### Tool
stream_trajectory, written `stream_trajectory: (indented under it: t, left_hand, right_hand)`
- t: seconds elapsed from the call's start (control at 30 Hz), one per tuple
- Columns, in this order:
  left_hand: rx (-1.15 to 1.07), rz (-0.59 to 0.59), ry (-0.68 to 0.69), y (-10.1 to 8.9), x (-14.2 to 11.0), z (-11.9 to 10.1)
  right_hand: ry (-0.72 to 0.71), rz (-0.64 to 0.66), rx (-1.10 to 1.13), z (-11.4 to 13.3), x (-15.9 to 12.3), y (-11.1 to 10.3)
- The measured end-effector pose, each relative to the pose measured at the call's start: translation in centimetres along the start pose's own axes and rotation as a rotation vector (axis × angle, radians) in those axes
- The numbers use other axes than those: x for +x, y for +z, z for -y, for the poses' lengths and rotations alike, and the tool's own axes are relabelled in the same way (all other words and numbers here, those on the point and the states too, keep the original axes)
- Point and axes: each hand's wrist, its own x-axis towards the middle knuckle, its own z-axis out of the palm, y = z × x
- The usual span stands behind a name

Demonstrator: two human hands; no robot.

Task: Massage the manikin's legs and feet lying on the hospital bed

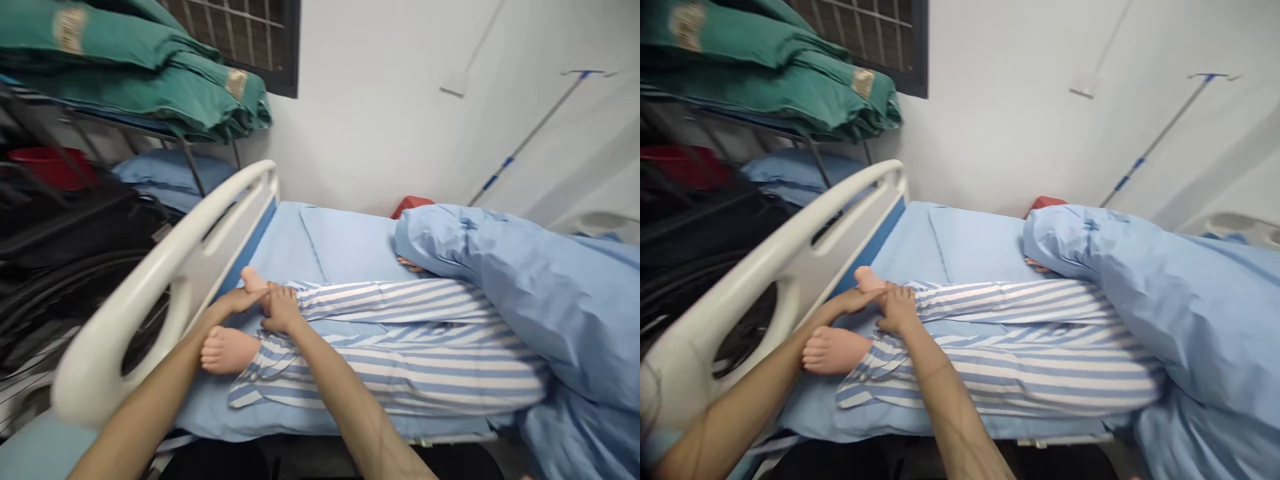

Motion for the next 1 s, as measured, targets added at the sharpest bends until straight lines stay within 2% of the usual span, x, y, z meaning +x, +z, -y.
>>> stream_trajectory:
  t: [0.07, 0.13, 0.2, 0.3, 0.47, 0.67, 0.73, 1.0]
  left_hand:
    - [-0.143, -0.181, -0.139, 0.9, -1.4, 1.0]
    - [-0.369, -0.347, -0.204, 2.0, -1.6, 1.6]
    - [-0.54, -0.403, -0.224, 2.9, -1.2, 2.0]
    - [-0.657, -0.403, -0.233, 3.4, -0.7, 2.0]
    - [-0.767, -0.376, -0.246, 3.2, -0.8, 1.7]
    - [-0.738, -0.174, -0.252, 2.7, -1.0, 1.8]
    - [-0.706, -0.144, -0.255, 2.5, -1.0, 1.9]
    - [-0.689, -0.207, -0.288, 2.3, -1.5, 2.5]
  right_hand:
    - [-0.002, 0.0, -0.006, 0.0, 0.0, 0.1]
    - [-0.011, -0.002, -0.017, 0.1, -0.1, 0.2]
    - [-0.017, -0.004, -0.029, 0.1, -0.2, 0.3]
    - [-0.019, -0.011, -0.039, 0.1, -0.3, 0.5]
    - [-0.028, -0.035, -0.051, 0.0, -0.3, 0.8]
    - [-0.02, -0.066, -0.066, 0.1, -0.5, 0.9]
    - [-0.005, -0.069, -0.064, 0.2, -0.5, 0.9]
    - [0.018, -0.057, -0.044, 0.4, -0.5, 0.7]
